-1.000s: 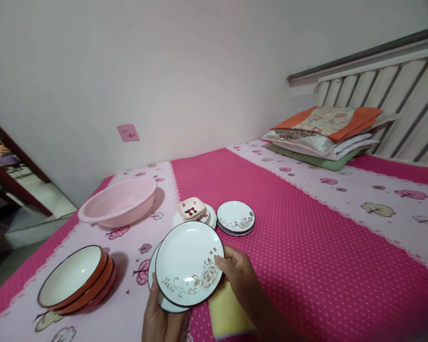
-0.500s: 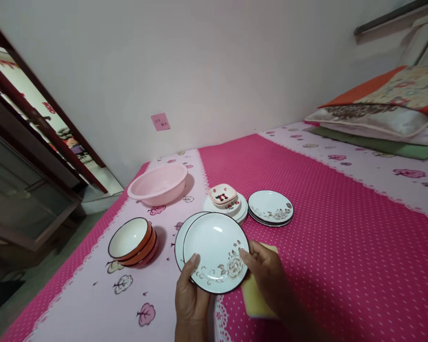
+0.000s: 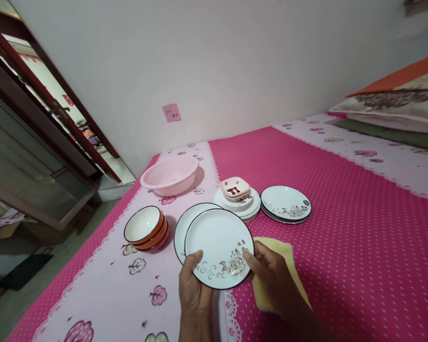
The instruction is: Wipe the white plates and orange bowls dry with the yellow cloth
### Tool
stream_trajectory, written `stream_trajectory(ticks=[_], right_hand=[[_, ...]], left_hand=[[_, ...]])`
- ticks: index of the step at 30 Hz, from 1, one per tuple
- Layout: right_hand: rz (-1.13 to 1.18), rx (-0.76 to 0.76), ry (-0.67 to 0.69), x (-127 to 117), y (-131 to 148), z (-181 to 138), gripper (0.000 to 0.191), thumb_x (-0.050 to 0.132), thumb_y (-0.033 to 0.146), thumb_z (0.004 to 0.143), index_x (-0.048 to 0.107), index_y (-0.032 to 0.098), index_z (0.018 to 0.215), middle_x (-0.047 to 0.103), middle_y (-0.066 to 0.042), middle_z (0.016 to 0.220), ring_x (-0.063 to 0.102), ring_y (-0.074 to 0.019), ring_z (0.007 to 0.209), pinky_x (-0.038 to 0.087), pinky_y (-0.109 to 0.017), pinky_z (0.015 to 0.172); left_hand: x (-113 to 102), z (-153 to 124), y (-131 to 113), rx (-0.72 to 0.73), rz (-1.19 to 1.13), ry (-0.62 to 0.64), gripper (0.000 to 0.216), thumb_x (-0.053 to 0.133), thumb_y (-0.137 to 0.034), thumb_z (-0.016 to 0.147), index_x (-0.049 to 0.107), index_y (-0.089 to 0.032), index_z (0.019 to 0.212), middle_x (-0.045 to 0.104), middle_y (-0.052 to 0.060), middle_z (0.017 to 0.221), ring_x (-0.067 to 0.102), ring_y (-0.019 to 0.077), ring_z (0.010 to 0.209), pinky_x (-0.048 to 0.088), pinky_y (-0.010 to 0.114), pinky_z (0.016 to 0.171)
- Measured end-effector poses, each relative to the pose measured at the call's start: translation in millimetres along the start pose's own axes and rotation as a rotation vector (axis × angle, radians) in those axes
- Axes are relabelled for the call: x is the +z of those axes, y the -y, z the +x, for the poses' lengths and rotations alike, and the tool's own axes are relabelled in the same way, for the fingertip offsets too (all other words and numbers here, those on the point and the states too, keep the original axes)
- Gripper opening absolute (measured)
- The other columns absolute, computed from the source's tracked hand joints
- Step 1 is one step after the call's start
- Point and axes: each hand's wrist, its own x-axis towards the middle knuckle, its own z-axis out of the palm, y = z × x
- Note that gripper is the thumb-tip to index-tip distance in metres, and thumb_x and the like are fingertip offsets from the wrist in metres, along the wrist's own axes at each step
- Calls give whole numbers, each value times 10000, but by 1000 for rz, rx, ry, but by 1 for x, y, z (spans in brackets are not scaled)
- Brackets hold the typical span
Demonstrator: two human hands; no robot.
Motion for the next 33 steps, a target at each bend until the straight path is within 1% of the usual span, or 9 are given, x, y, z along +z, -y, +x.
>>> stream_trajectory(ticks=[5, 11, 16, 18, 23, 26, 28, 30, 33], right_hand=[[-13, 21, 19, 1, 0, -2, 399, 616, 569, 926, 535, 214, 763, 492, 34, 665, 451, -146, 632, 379, -261, 572], [-60, 40, 21, 1, -5, -3, 415, 607, 586, 928, 525, 219, 752, 499, 36, 646, 463, -144, 604, 383, -267, 567], [-60, 55, 36, 2, -3, -4, 433, 601, 615, 919, 538, 215, 766, 496, 36, 651, 438, -141, 600, 366, -268, 556], [-69, 45, 40, 2, 1, -5, 438, 604, 619, 912, 548, 211, 761, 493, 34, 647, 444, -145, 607, 371, -266, 558], [-109, 23, 49, 3, 5, -8, 413, 602, 592, 923, 573, 207, 775, 493, 38, 630, 452, -145, 595, 366, -261, 548], [-128, 26, 58, 3, 3, -9, 406, 598, 578, 930, 577, 204, 774, 490, 36, 635, 448, -146, 603, 371, -260, 553], [-123, 26, 60, 3, 2, -9, 399, 600, 575, 929, 594, 200, 792, 516, 26, 659, 455, -152, 623, 386, -261, 565], [-104, 28, 68, 3, 1, -8, 384, 604, 565, 929, 621, 194, 830, 565, 9, 702, 474, -160, 651, 409, -264, 584], [-78, 32, 79, 4, 2, -7, 369, 610, 554, 925, 635, 193, 848, 610, -6, 731, 491, -164, 656, 418, -265, 584]], left_hand=[[0, -1, -1, 1, -27, -6, 442, 554, -18, 821, 752, -110, 1206, 838, 102, 906, 805, 270, 841, 551, 480, 1055], [-5, 0, -2, 18, -39, 33, 321, 581, -35, 812, 807, -125, 1021, 838, 98, 894, 803, 253, 842, 573, 448, 1026], [-10, 4, -2, 28, -17, 58, 216, 607, -54, 803, 806, -132, 837, 831, 82, 804, 799, 230, 782, 591, 417, 1001], [-10, 4, -3, 16, 0, 43, 211, 613, -60, 805, 807, -126, 851, 831, 86, 806, 800, 237, 790, 585, 428, 1012], [-3, -1, -7, 49, 12, 1, 341, 598, -31, 788, 802, -127, 1045, 838, 85, 880, 802, 262, 861, 562, 464, 1047], [-1, -3, -8, 42, 1, -7, 352, 600, -27, 775, 797, -125, 1050, 837, 89, 882, 799, 279, 889, 567, 474, 1036], [-2, -2, -9, 33, 2, -21, 308, 608, -26, 758, 802, -121, 979, 831, 84, 837, 799, 275, 845, 575, 478, 1020], [-4, -1, -9, 25, 10, -27, 229, 624, -31, 736, 794, -121, 860, 821, 78, 789, 793, 262, 770, 583, 485, 1002], [-7, 2, -9, 23, 42, 7, 124, 649, -46, 705, 739, -128, 678, 800, 76, 732, 775, 251, 709, 588, 496, 981]])
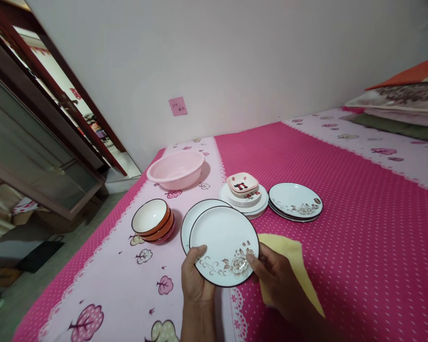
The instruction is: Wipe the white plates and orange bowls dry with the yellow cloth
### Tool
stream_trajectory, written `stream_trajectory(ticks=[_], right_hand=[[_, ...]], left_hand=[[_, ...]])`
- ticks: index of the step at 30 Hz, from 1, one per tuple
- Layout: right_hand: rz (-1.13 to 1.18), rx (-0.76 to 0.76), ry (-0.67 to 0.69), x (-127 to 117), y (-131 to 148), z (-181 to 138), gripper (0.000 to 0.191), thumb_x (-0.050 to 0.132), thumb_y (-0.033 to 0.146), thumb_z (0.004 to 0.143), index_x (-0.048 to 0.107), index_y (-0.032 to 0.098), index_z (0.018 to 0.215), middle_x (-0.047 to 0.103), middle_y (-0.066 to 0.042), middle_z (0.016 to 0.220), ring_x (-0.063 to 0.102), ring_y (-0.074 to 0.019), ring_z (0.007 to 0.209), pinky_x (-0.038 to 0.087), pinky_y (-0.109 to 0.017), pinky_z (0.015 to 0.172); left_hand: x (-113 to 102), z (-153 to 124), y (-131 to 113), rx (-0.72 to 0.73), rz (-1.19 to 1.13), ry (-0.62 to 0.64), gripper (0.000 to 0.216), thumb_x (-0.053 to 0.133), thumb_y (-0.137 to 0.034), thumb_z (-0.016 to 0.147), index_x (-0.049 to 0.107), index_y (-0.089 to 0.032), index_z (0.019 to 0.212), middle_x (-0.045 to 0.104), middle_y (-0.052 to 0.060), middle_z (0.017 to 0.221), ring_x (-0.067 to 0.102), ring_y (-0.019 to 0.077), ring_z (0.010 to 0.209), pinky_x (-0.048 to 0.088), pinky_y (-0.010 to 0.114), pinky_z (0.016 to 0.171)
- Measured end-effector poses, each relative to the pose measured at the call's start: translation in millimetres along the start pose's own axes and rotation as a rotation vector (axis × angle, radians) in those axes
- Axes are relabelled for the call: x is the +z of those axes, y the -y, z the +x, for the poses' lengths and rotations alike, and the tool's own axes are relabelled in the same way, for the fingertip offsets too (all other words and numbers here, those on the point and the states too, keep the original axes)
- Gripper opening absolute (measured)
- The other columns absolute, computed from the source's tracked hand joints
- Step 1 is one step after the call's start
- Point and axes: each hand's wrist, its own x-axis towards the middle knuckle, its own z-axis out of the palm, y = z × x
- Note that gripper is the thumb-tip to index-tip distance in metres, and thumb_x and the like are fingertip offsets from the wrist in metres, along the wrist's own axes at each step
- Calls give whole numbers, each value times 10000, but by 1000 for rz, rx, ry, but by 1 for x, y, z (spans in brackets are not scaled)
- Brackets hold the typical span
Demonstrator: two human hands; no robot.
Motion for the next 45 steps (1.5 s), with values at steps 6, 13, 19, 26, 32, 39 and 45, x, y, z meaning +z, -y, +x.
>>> stream_trajectory(ticks=[6, 13, 19, 26, 32, 39, 45], right_hand=[[-46, -9, -20, 1, 1, 0, 381, 616, 556, 917, 609, 200, 780, 547, 23, 635, 446, -147, 589, 377, -260, 537], [-63, -8, -5, 0, 1, 0, 380, 608, 568, 918, 654, 196, 857, 605, 7, 671, 480, -162, 604, 404, -270, 559], [-48, -4, -4, 0, 1, 0, 376, 604, 555, 917, 622, 195, 807, 558, 15, 658, 450, -153, 610, 388, -271, 561], [-44, -4, -8, 0, -4, 1, 339, 610, 513, 934, 589, 207, 790, 546, 31, 648, 413, -136, 585, 340, -267, 538], [-40, 9, -11, 0, -1, 0, 350, 599, 508, 939, 544, 221, 747, 456, 57, 593, 384, -133, 561, 313, -268, 524], [-62, -13, -1, -2, 3, 0, 333, 593, 501, 939, 574, 204, 790, 475, 54, 616, 412, -137, 590, 336, -263, 547], [-44, -4, 14, -2, 3, -1, 338, 592, 507, 938, 589, 192, 816, 489, 48, 647, 418, -134, 602, 355, -255, 551]], left_hand=[[-6, 3, 1, 5, 35, 38, 97, 675, -60, 680, 702, -124, 612, 780, 82, 706, 759, 250, 689, 575, 522, 979], [-8, 6, 2, 12, 30, 29, 112, 679, -57, 657, 736, -137, 710, 762, 43, 678, 766, 260, 770, 562, 510, 1002], [-8, 6, 1, 22, 37, 43, 143, 678, -53, 666, 652, -148, 563, 733, 34, 639, 746, 234, 706, 555, 521, 1008], [-4, 4, 1, 10, 44, 21, 140, 685, -53, 650, 653, -148, 553, 749, 45, 644, 725, 210, 640, 585, 494, 972], [-3, 4, 1, -4, 48, 24, 118, 677, -78, 723, 715, -132, 626, 791, 81, 712, 760, 228, 700, 597, 459, 961], [4, 1, 2, -11, -34, -30, 182, 622, -61, 817, 783, -111, 750, 816, 89, 765, 781, 209, 718, 590, 391, 981], [2, 3, 3, -23, -43, 0, 179, 618, -95, 843, 794, -113, 813, 827, 100, 828, 791, 228, 782, 589, 403, 987]])
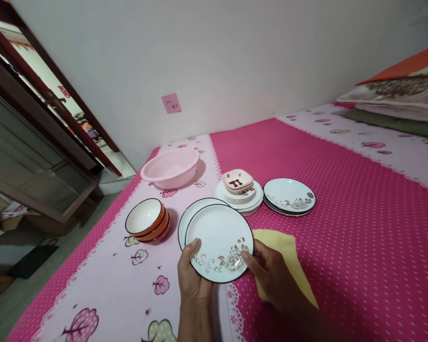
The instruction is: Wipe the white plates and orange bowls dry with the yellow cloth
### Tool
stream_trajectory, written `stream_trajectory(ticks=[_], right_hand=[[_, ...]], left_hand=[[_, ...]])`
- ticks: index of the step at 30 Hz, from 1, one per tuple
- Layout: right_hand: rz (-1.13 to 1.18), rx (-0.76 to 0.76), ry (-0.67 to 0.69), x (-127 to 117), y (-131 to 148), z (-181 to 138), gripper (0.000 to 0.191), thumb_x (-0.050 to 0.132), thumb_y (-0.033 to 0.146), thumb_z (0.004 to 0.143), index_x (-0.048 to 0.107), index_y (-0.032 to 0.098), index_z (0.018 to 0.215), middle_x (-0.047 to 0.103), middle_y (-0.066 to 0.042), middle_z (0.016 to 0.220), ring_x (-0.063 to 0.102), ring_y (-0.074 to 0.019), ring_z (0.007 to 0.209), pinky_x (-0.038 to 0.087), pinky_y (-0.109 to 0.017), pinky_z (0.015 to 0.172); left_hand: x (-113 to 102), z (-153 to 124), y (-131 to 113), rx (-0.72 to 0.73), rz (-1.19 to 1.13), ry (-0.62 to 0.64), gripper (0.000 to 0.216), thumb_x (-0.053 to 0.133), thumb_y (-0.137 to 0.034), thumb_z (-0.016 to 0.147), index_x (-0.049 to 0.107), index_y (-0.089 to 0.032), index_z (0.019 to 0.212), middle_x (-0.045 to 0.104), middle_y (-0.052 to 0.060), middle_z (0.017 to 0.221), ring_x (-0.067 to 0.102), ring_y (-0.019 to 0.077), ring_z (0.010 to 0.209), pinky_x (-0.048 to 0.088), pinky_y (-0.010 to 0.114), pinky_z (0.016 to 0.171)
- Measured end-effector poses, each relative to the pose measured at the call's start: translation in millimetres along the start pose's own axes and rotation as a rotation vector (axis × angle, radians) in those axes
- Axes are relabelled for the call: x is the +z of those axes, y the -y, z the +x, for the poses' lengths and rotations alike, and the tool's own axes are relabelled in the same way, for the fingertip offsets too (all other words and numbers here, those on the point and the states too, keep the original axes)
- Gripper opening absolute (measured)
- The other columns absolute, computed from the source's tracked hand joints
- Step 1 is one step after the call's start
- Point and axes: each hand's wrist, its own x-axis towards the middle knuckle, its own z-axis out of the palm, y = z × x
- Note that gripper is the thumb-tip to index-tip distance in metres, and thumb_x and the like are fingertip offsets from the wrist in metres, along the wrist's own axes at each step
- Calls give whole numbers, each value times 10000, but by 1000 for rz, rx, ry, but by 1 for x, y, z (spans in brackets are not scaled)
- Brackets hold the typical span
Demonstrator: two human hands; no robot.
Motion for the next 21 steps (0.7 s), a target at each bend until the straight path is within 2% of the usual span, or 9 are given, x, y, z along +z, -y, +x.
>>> stream_trajectory(ticks=[3, 9, 14, 18, 21], right_hand=[[21, 6, -3, 0, -2, 1, 346, 598, 519, 933, 573, 198, 805, 538, 34, 670, 460, -141, 619, 393, -258, 576], [93, 66, -80, 0, -8, 3, 419, 586, 601, 918, 507, 234, 731, 545, 39, 529, 509, -143, 496, 397, -259, 511], [57, 85, -145, 0, -6, 2, 456, 578, 628, 907, 406, 269, 685, 409, 90, 453, 372, -109, 392, 306, -244, 422], [60, 83, -189, 2, -8, 2, 471, 582, 636, 901, 376, 277, 678, 382, 97, 442, 347, -109, 391, 292, -245, 411], [67, 76, -246, 3, -9, 3, 495, 594, 643, 888, 347, 284, 654, 356, 101, 436, 323, -108, 391, 285, -255, 411]], left_hand=[[0, 0, 1, -12, 12, 5, 177, 621, -125, 861, 796, -109, 840, 830, 116, 859, 795, 245, 821, 587, 415, 991], [5, -3, 7, -77, -28, 90, 234, 597, -221, 922, 809, -124, 940, 834, 130, 952, 795, 263, 888, 572, 437, 1019], [6, -6, 12, -89, -60, 125, 261, 581, -253, 932, 818, -148, 960, 835, 123, 970, 795, 264, 888, 554, 463, 1046], [4, -6, 13, -63, -57, 110, 260, 598, -277, 914, 820, -169, 996, 835, 113, 986, 792, 280, 910, 568, 490, 1025], [-1, -4, 15, -56, -20, 139, 266, 624, -214, 865, 817, -170, 1042, 836, 113, 972, 791, 291, 934, 577, 477, 1014]])
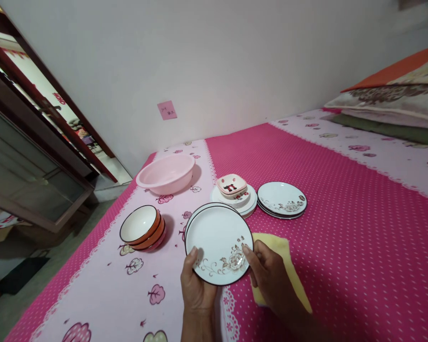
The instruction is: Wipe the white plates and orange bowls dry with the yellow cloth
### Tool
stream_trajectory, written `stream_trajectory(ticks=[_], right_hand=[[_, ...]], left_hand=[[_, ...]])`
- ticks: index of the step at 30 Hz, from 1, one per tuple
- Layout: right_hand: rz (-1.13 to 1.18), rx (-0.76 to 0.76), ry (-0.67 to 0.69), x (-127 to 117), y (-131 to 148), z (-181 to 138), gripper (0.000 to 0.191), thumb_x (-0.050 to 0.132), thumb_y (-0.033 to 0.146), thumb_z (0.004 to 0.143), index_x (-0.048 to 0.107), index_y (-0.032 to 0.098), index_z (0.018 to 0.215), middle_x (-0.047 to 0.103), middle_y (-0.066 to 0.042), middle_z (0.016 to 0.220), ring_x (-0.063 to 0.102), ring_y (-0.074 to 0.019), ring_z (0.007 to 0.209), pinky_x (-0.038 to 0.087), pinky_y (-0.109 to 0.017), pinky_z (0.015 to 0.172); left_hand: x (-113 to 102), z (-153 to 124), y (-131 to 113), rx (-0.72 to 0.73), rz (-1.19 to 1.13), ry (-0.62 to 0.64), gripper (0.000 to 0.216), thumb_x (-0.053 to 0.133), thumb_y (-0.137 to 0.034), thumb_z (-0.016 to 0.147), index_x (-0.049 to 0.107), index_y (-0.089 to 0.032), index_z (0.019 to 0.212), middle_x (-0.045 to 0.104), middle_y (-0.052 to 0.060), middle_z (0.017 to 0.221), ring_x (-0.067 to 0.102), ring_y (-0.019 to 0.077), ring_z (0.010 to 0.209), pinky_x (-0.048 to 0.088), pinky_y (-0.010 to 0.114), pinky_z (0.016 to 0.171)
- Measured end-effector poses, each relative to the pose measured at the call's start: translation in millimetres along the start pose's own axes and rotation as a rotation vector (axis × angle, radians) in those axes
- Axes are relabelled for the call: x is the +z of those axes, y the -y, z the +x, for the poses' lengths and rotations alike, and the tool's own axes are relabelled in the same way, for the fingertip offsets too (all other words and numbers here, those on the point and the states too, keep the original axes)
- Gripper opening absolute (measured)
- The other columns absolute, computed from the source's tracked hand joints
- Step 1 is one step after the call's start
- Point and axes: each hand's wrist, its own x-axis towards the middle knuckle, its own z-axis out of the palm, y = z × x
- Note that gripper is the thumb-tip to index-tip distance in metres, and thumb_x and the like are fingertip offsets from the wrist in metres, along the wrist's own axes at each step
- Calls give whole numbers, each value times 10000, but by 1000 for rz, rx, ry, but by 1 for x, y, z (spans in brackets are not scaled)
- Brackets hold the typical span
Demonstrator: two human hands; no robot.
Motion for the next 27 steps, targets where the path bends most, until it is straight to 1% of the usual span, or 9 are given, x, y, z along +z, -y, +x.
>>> stream_trajectory(ticks=[2, 4, 7, 9, 13, 15, 20, 24, 27], right_hand=[[-8, -1, -27, 0, -1, 1, 510, 594, 652, 880, 333, 288, 637, 352, 98, 429, 327, -110, 383, 287, -262, 412], [-4, 9, -45, 0, -1, 2, 520, 594, 663, 872, 330, 288, 628, 349, 98, 420, 330, -111, 379, 289, -264, 412], [19, 33, -50, 0, -2, 4, 510, 596, 667, 869, 361, 282, 630, 349, 102, 406, 322, -107, 374, 291, -260, 410], [20, 43, -28, -2, -3, 4, 494, 594, 650, 881, 382, 276, 636, 371, 99, 405, 340, -108, 375, 307, -257, 417], [6, 24, 58, -5, -3, 5, 472, 582, 610, 920, 398, 266, 655, 419, 91, 433, 381, -106, 391, 327, -249, 430], [-2, 2, 98, -6, -2, 5, 462, 575, 603, 934, 411, 260, 671, 430, 92, 459, 398, -104, 401, 332, -244, 434], [24, 8, 166, -8, 1, 6, 425, 586, 578, 947, 447, 244, 723, 447, 99, 492, 432, -100, 434, 349, -231, 461], [74, 32, 243, -10, 5, 8, 410, 563, 611, 940, 534, 221, 817, 563, 63, 507, 540, -138, 464, 423, -250, 493], [98, 51, 263, -10, 8, 8, 422, 565, 618, 933, 569, 207, 837, 647, 18, 550, 621, -174, 510, 487, -276, 531]], left_hand=[[-4, 0, 1, -29, 41, 29, 333, 638, -132, 812, 805, -147, 1100, 835, 129, 960, 793, 306, 934, 569, 492, 1027], [-6, 0, 3, -50, 85, 62, 446, 650, -59, 760, 778, -133, 1181, 833, 137, 966, 791, 323, 944, 555, 520, 1045], [-6, -1, 5, -23, 129, 100, 599, 668, 4, 713, 726, -155, 1288, 833, 121, 1006, 783, 332, 986, 548, 527, 1059], [-4, 0, 6, -1, 140, 90, 636, 664, 16, 708, 708, -164, 1316, 833, 114, 1016, 781, 328, 995, 553, 518, 1055], [1, 1, 6, -4, 110, -15, 559, 609, -34, 764, 714, -141, 1303, 833, 135, 970, 791, 325, 941, 575, 534, 1016], [4, 1, 6, -9, 85, -48, 539, 581, -61, 787, 712, -138, 1305, 832, 143, 972, 793, 327, 928, 578, 550, 1003], [9, -2, 6, 31, 61, -52, 542, 563, -113, 810, 697, -175, 1332, 833, 121, 1004, 792, 325, 919, 590, 549, 979], [7, -4, 7, 39, 86, -38, 496, 556, -150, 833, 717, -164, 1302, 834, 118, 987, 792, 308, 905, 631, 450, 887], [7, -4, 9, 45, 97, -20, 398, 566, -213, 887, 754, -152, 1233, 835, 117, 967, 792, 290, 885, 638, 389, 828]])
